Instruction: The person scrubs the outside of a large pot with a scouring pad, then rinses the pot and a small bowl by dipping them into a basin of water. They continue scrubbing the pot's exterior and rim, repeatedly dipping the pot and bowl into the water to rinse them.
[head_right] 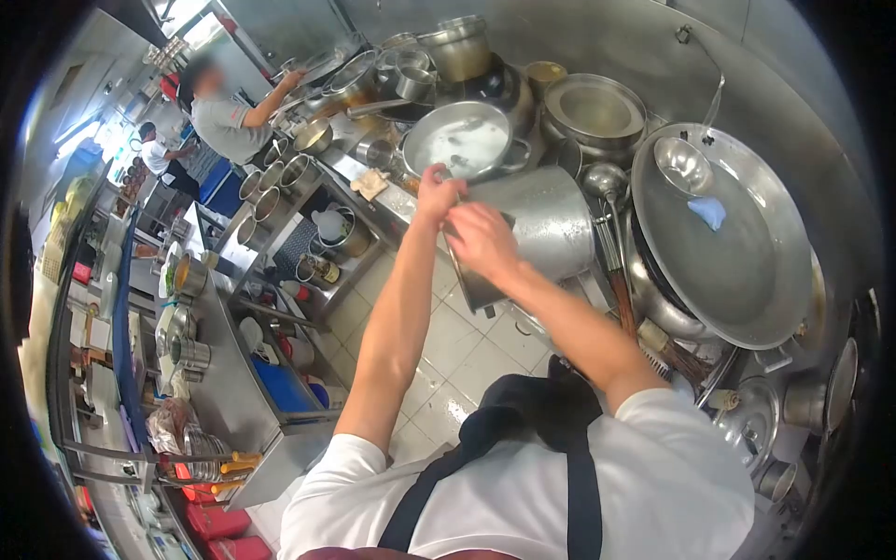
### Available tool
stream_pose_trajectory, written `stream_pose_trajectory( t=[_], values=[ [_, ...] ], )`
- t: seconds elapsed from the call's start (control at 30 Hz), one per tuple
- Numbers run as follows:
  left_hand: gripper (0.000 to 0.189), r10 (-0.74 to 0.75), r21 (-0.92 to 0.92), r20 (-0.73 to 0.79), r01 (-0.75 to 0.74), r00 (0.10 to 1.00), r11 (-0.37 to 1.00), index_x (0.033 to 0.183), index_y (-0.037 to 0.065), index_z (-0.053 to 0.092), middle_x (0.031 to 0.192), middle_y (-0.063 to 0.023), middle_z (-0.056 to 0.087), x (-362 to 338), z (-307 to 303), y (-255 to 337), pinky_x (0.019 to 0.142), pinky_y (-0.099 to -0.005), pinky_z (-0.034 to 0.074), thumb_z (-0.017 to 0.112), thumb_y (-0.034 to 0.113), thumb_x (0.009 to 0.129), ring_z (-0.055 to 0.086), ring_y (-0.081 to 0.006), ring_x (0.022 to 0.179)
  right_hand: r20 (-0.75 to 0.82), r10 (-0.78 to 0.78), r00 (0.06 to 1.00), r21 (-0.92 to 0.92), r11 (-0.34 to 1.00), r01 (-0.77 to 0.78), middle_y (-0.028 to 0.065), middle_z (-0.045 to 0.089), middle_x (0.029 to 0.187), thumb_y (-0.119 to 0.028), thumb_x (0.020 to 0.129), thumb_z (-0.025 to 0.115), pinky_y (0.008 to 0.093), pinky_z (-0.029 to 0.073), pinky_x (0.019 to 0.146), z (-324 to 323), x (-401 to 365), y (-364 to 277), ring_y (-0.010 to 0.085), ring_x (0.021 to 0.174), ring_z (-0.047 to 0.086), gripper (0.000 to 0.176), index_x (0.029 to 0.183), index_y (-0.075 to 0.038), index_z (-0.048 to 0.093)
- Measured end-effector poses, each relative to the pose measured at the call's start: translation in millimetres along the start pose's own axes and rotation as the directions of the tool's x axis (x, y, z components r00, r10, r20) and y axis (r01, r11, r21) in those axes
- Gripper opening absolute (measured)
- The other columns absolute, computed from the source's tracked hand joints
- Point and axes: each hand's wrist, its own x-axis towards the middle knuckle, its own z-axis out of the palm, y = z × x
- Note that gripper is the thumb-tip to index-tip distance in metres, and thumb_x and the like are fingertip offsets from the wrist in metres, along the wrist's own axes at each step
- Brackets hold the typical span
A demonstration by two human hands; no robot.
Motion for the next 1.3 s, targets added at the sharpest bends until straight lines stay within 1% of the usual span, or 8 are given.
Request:
stream_pose_trajectory(
  t=[0.2,0.33,0.5,0.67,0.87,0.93,1.2,1.3],
  values=[
    [0.082,0.059,0.084,0.006,-0.060,0.998,0.995,0.142,-0.002,0.048,0.098,-0.0121,0.064,15,-1,-16,0.078,-0.0341,0.054,0.079,0.009,0.066,0.066,-0.0224,0.090,0.091,-0.223,0.970,-0.016,0.974,0.226,0.0100,0.069,0.116,-0.006,0.071,0.080,0.0434,0.049,0.100,-24,-41,-8,0.0312,0.110,0.065,0.044,0.113,-0.005,0.069],
    [0.083,-0.010,-0.009,-0.009,0.010,1.000,1.000,0.136,-0.003,0.052,0.113,-0.0187,0.067,10,6,-9,0.080,-0.0334,0.054,0.078,0.011,0.058,0.066,-0.0242,0.092,-0.076,0.072,0.994,-0.056,0.996,-0.076,0.0101,0.070,0.115,-0.006,0.071,0.080,0.0423,0.049,0.099,5,11,-3,0.0307,0.107,0.065,0.038,0.108,-0.009,0.072],
    [0.089,0.034,0.109,-0.040,-0.029,0.999,0.994,0.137,-0.004,0.052,0.119,-0.0219,0.068,38,-3,-30,0.091,-0.0352,0.054,0.080,0.018,0.055,0.068,-0.0309,0.103,-0.125,-0.156,0.980,0.114,0.979,0.170,0.0114,0.072,0.100,-0.012,0.081,0.078,0.0456,0.053,0.088,-16,-40,-19,0.0351,0.097,0.067,0.024,0.103,-0.006,0.072],
    [0.087,-0.079,0.040,0.021,0.078,0.997,0.996,0.136,0.001,0.054,0.116,-0.0199,0.067,35,2,-28,0.087,-0.0346,0.054,0.079,0.015,0.054,0.066,-0.0289,0.098,-0.057,0.042,0.998,-0.093,0.995,-0.047,0.0108,0.073,0.107,-0.007,0.076,0.081,0.0452,0.054,0.091,2,12,2,0.0312,0.105,0.069,0.022,0.095,-0.006,0.071],
    [0.083,-0.051,0.006,0.023,0.051,0.998,0.999,0.135,0.002,0.054,0.108,-0.0134,0.063,21,3,-20,0.081,-0.0351,0.053,0.077,0.012,0.056,0.064,-0.0239,0.092,-0.026,-0.290,0.957,-0.015,0.957,0.290,0.0087,0.071,0.106,-0.009,0.076,0.081,0.0436,0.051,0.098,-21,-40,3,0.0284,0.107,0.067,0.025,0.098,-0.007,0.068],
    [0.082,-0.063,0.031,0.000,0.063,0.998,0.998,0.133,0.001,0.054,0.105,-0.0135,0.064,17,7,-12,0.080,-0.0350,0.053,0.077,0.012,0.056,0.064,-0.0238,0.091,-0.027,0.051,0.998,-0.019,0.998,-0.052,0.0080,0.071,0.104,-0.013,0.081,0.077,0.0443,0.051,0.101,-12,1,4,0.0302,0.103,0.066,0.022,0.100,-0.007,0.068],
    [0.083,0.001,0.022,0.027,-0.002,1.000,1.000,0.142,0.003,0.046,0.101,-0.0128,0.067,42,6,-41,0.082,-0.0364,0.052,0.076,0.004,0.065,0.065,-0.0204,0.090,0.032,-0.240,0.970,-0.097,0.965,0.242,0.0065,0.072,0.117,-0.016,0.083,0.076,0.0490,0.044,0.110,-28,-52,-2,0.0236,0.122,0.064,0.021,0.101,-0.008,0.070],
    [0.083,-0.087,0.022,0.003,0.087,0.996,0.996,0.143,0.002,0.045,0.101,-0.0147,0.068,19,16,-11,0.081,-0.0345,0.052,0.076,0.003,0.066,0.066,-0.0212,0.090,-0.024,0.071,0.997,-0.123,0.990,-0.073,0.0034,0.073,0.115,-0.020,0.088,0.074,0.0498,0.043,0.111,-15,1,8,0.0236,0.119,0.065,0.023,0.107,-0.009,0.071]
  ],
)
